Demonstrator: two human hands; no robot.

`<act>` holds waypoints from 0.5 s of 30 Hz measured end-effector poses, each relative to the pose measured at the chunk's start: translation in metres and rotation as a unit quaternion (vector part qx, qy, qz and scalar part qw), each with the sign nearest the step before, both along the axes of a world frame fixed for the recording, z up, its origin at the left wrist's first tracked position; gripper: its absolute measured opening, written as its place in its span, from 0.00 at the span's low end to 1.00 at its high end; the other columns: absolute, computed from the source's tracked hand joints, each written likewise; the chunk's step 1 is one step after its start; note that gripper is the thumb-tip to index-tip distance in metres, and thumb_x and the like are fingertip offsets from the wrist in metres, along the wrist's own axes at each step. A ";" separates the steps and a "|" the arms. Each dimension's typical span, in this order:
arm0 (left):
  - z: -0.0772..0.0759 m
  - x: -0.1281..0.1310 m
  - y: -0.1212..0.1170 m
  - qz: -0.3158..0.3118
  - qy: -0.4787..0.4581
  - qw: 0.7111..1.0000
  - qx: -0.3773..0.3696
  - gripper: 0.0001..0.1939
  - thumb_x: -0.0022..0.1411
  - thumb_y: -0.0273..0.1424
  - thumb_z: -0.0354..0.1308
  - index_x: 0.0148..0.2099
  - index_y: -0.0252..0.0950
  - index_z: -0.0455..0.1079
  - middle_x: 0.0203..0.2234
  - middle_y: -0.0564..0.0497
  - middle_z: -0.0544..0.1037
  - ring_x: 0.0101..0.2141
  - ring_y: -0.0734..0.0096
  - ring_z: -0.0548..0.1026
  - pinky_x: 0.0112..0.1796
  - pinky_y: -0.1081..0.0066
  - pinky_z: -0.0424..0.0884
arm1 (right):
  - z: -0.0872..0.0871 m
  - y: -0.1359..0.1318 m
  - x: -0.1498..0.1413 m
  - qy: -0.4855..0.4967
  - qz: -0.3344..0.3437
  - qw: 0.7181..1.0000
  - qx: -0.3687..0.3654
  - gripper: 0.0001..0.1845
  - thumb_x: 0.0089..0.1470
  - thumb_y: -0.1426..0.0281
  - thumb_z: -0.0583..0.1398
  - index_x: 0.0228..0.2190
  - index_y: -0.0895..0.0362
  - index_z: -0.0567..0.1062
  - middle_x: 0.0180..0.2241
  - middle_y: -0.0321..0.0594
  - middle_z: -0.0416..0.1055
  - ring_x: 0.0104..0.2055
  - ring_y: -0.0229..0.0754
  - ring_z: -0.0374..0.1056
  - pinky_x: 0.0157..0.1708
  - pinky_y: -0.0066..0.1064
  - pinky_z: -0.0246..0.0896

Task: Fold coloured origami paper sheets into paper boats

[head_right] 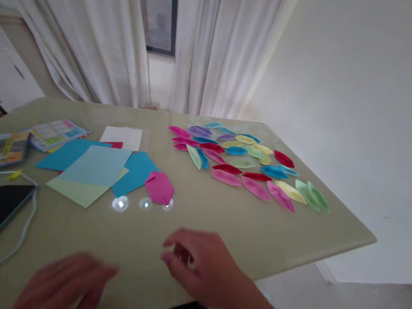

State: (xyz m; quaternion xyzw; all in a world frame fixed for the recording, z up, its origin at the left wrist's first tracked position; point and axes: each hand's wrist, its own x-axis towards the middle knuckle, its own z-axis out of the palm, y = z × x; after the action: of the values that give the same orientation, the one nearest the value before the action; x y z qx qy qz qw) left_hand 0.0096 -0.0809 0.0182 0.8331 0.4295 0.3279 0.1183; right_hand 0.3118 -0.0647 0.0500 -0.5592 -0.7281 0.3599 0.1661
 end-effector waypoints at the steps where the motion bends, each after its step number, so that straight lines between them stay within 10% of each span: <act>1: -0.002 0.008 0.026 0.004 0.012 1.000 0.009 0.15 0.74 0.30 0.56 0.58 0.48 0.76 0.47 0.46 0.84 0.46 0.57 0.82 0.46 0.57 0.81 | 0.001 0.030 -0.015 -0.027 0.064 0.996 0.062 0.16 0.65 0.52 0.62 0.49 0.45 0.80 0.42 0.40 0.81 0.40 0.46 0.77 0.47 0.41 0.71; 4: -0.014 0.027 0.102 0.092 0.160 0.983 0.002 0.27 0.70 0.19 0.48 0.68 0.36 0.68 0.60 0.37 0.78 0.59 0.48 0.77 0.56 0.48 0.74 | -0.009 0.109 -0.053 -0.116 0.096 0.968 0.200 0.25 0.62 0.54 0.67 0.54 0.54 0.75 0.50 0.49 0.75 0.50 0.52 0.73 0.49 0.41 0.69; 7: -0.032 0.030 0.144 0.098 0.172 0.980 0.004 0.25 0.71 0.20 0.48 0.67 0.30 0.68 0.64 0.35 0.75 0.65 0.46 0.71 0.63 0.46 0.67 | -0.029 0.149 -0.061 -0.133 0.103 0.969 0.182 0.34 0.52 0.52 0.74 0.53 0.56 0.73 0.51 0.49 0.72 0.52 0.54 0.71 0.51 0.42 0.68; 15: -0.045 0.013 0.139 0.116 0.122 0.985 -0.032 0.13 0.76 0.33 0.50 0.51 0.37 0.76 0.57 0.39 0.79 0.56 0.48 0.76 0.56 0.48 0.71 | -0.049 0.157 -0.032 -0.013 0.110 0.980 0.167 0.24 0.61 0.68 0.70 0.55 0.58 0.73 0.53 0.49 0.73 0.56 0.51 0.70 0.59 0.44 0.65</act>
State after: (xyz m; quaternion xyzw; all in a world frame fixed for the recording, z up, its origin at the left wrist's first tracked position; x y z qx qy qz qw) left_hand 0.0222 0.0584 -0.0271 0.8074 0.5444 0.2214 0.0526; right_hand 0.2803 0.0919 0.0013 -0.4448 -0.8371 0.2419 0.2069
